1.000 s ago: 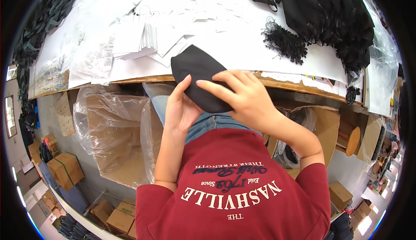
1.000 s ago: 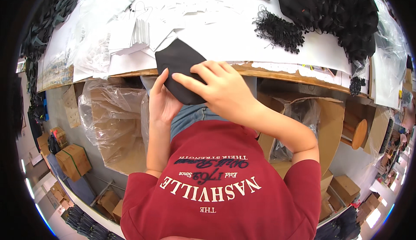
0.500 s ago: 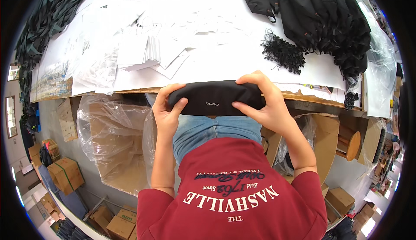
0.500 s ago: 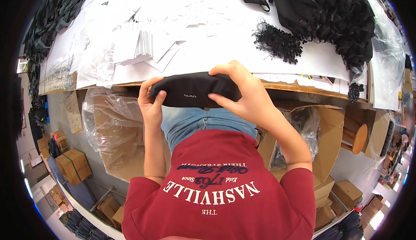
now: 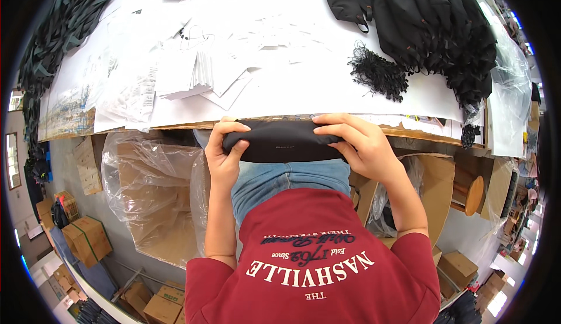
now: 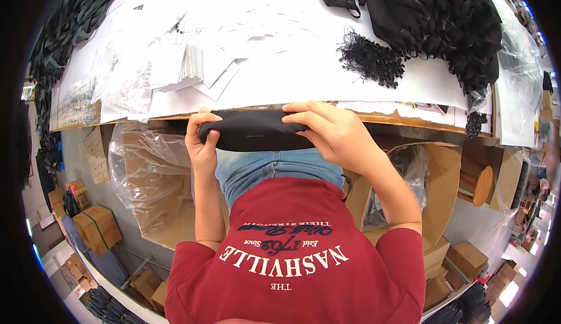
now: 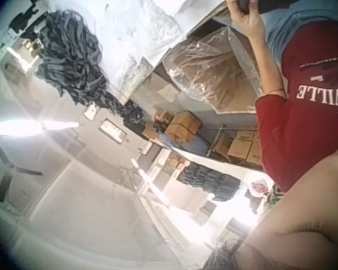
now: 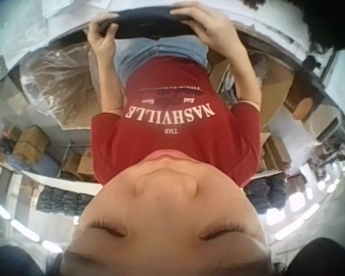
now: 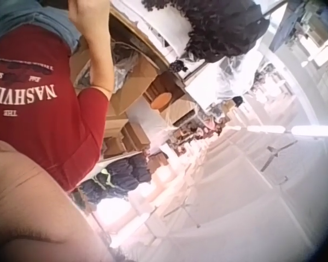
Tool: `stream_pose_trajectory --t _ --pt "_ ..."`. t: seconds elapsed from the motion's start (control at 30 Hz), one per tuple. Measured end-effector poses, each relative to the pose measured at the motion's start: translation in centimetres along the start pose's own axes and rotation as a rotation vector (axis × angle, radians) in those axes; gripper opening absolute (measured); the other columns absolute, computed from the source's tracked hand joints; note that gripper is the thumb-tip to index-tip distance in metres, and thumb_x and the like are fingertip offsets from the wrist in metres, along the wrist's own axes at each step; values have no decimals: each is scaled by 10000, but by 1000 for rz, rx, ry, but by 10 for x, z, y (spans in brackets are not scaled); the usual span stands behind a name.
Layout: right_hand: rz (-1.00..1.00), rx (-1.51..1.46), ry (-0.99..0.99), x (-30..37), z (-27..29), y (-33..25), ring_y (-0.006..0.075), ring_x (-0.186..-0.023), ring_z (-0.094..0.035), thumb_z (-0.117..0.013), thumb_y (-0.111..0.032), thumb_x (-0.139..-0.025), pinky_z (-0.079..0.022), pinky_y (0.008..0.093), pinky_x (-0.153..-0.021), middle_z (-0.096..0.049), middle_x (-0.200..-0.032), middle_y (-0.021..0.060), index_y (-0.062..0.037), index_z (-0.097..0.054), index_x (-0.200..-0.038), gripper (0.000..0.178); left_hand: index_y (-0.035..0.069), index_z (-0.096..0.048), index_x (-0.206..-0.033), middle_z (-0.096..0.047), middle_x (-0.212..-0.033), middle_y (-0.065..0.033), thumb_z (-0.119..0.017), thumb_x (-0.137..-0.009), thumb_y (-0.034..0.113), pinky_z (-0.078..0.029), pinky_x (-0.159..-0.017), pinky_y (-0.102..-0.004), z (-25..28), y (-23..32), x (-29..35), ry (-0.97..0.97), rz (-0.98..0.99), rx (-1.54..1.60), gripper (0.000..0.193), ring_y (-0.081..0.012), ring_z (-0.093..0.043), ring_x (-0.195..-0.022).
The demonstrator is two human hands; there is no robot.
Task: Insert instructional cards and silica gel packets into small black carrying pouches.
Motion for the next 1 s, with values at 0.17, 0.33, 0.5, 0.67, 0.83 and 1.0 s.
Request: stream_pose_trajectory --t 0.17,0.33,0.5,0.67,0.83,1.0 --pt "-103 93 21 2 9 0 291 -875 -642 -662 -107 -810 -526 342 -726 -607 -1135 89 -104 -603 -1127 322 14 -591 -953 -577 -938 -75 -703 -829 197 -390 -832 -263 -5 -1 1 43 -15 -164 247 -177 -514 -883" --pt "-156 128 41 2 4 17 273 -800 -647 -679 -226 -822 -532 347 -689 -612 -1082 63 -166 -610 -1186 376 4 -561 -1116 -562 -1077 -79 -673 -873 210 -380 -917 -279 -5 -18 14 37 101 -85 338 -181 -514 -1002" --pt "-124 161 -46 8 20 26 281 -787 -637 -660 -221 -842 -521 359 -680 -621 -1020 70 -144 -637 -1144 313 -9 -550 -1164 -559 -1098 -87 -569 -942 154 -397 -912 -284 -8 -17 3 -160 -42 -117 276 -163 -538 -961" --pt "-93 210 386 1 128 42 216 -844 -645 -647 -99 -841 -513 325 -716 -634 -1079 99 -85 -634 -1137 296 8 -499 -1225 -560 -1074 -104 -460 -977 110 -477 -769 -265 0 -26 4 -65 169 -90 270 -149 -550 -897" --pt "-269 400 1189 20 309 81 51 -656 -563 -706 -211 -826 -475 209 -539 -616 -953 19 -184 -614 -1233 418 4 -455 -1260 -557 -1089 -125 -549 -903 51 -442 -867 -308 24 -73 81 -55 317 -499 372 -187 -548 -941" --pt "-330 957 1246 41 417 135 327 -986 -621 -674 -288 -794 -481 383 -870 -635 -1062 206 -118 -586 -1230 476 -25 -487 -1193 -569 -1079 -144 -559 -860 18 -406 -934 -327 38 -101 124 13 336 -491 344 -229 -549 -989"
Point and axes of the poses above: each hand's wrist, its own x-axis away from the middle knuckle, its own z-axis out of the back of the hand, y = z × x, the point moved 5 cm from there along -x, towards the middle knuckle
